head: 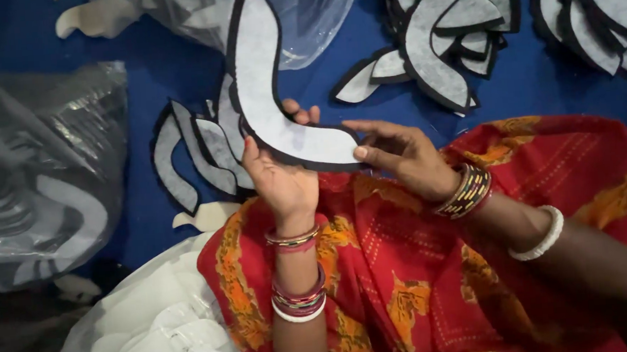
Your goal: Inspecting and sorting pre-cut shoe upper components on a floor mat.
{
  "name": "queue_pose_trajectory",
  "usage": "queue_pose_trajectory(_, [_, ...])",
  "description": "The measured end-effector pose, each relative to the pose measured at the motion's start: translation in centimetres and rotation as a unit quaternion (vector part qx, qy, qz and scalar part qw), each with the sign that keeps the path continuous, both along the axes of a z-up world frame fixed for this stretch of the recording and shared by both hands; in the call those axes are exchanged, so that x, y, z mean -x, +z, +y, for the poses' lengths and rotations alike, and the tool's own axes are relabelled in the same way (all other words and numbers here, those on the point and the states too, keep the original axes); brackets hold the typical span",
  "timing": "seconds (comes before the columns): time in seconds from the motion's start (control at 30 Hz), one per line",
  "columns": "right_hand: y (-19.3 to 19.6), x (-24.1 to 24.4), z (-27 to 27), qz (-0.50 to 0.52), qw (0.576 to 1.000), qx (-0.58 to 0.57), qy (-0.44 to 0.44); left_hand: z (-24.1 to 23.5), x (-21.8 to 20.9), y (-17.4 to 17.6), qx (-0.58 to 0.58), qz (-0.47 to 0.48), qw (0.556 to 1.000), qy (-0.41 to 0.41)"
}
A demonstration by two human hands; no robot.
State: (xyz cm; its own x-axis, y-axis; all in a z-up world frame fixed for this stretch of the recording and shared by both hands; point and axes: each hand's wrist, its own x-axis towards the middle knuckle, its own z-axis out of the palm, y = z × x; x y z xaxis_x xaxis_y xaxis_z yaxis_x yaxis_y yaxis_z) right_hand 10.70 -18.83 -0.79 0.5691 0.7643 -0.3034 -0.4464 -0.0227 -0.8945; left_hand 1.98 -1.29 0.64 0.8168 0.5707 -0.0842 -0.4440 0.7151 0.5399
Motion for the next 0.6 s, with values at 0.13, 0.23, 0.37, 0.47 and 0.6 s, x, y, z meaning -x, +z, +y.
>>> queue_pose_trajectory(0.13, [0.5,0.2,0.1,-0.028,0.999,0.020,-0.011,0.1,0.0,-0.4,-0.021,-0.007,1.000,0.007])
queue_pose_trajectory(0.23, [0.0,0.4,-0.1,-0.069,0.997,0.023,-0.014,0.0,0.0,-0.1,-0.018,0.018,1.000,0.001])
queue_pose_trajectory(0.37, [-0.5,0.7,-0.2,-0.130,0.991,0.003,-0.021,-0.1,-0.1,-0.1,-0.019,0.024,0.999,0.008])
queue_pose_trajectory(0.47, [-0.4,0.7,0.0,-0.136,0.991,-0.003,-0.020,-0.2,-0.1,-0.1,-0.022,0.024,0.999,0.011])
queue_pose_trajectory(0.6, [0.5,0.7,0.2,-0.096,0.995,0.014,-0.019,-0.2,0.0,-0.1,-0.042,0.028,0.999,0.004])
